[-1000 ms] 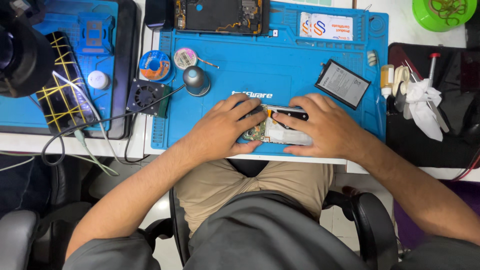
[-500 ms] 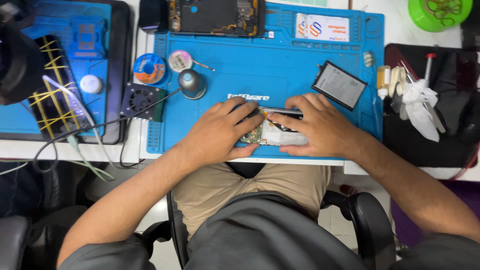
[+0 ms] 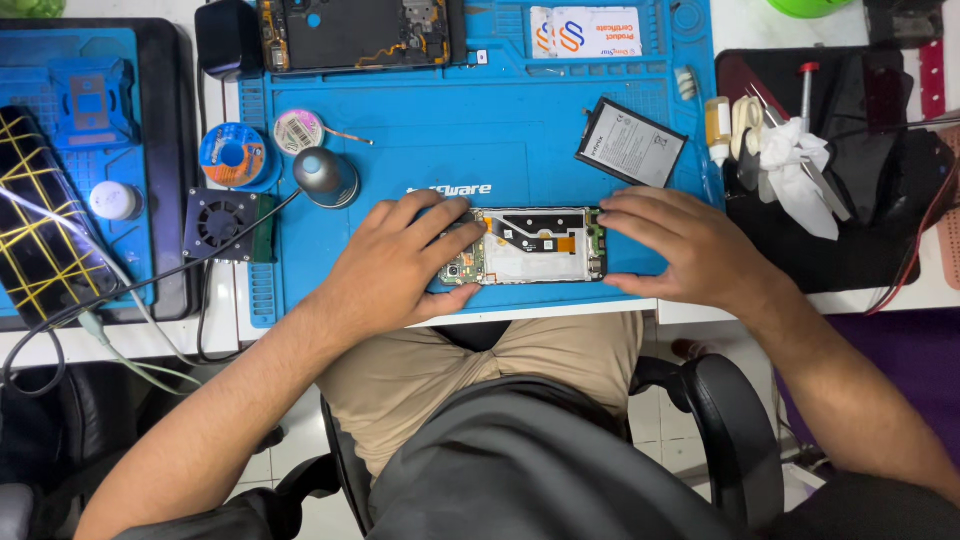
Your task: The person removes the battery from a disassembled smartphone, peels off a protective film, and places the battery back into the chassis. The person then connects a charging cable to the phone, observes the screen, and proceeds to reassemble the device by aligning the back cover.
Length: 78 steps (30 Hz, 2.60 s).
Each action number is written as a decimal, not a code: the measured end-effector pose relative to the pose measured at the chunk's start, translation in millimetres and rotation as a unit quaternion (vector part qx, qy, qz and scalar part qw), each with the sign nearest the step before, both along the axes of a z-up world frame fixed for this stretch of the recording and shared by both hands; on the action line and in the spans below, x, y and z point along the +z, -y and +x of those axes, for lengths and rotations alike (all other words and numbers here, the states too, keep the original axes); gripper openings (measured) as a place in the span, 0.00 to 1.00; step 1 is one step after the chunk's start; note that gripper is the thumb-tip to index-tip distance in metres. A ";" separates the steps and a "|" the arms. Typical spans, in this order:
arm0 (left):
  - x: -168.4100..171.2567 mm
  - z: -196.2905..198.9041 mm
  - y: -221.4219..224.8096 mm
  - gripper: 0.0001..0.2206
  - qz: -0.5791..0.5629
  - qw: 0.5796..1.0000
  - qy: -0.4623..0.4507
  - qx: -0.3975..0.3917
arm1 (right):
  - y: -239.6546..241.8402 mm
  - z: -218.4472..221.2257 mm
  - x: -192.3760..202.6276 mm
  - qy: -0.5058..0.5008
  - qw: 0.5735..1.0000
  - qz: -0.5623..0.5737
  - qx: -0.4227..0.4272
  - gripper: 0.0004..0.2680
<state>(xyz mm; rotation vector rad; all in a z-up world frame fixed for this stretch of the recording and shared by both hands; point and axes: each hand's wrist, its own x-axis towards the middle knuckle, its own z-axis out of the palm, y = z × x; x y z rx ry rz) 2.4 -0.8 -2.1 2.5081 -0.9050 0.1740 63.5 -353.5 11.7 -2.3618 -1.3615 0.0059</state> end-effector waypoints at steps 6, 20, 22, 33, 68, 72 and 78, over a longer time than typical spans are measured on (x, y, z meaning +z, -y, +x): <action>0.3 -0.2 0.7 0.26 0.000 1.000 -0.003 0.003 | -2.9 2.4 3.8 0.005 1.000 -0.030 0.005 0.22; 0.7 1.5 0.2 0.28 0.003 1.000 -0.015 0.002 | -8.2 10.0 11.0 -0.005 0.996 -0.083 0.018 0.24; 0.9 -0.1 0.2 0.30 0.006 1.000 -0.019 0.005 | -9.6 9.5 9.9 -0.012 0.997 -0.075 0.016 0.24; -0.5 -1.5 0.5 0.29 0.023 1.000 -0.005 0.003 | -4.4 1.3 8.2 0.054 0.996 -0.062 0.033 0.22; -2.7 -6.4 -3.8 0.27 -0.040 0.999 -0.027 0.012 | -52.5 -3.4 23.8 -0.022 0.996 0.022 0.083 0.15; -2.8 -5.7 -2.6 0.26 -0.039 0.999 -0.022 0.014 | -53.2 -2.9 19.3 0.004 0.995 0.020 0.097 0.15; -3.7 -5.0 -2.6 0.27 -0.039 0.999 -0.028 0.016 | -58.6 -4.2 14.0 -0.032 0.995 0.046 0.082 0.15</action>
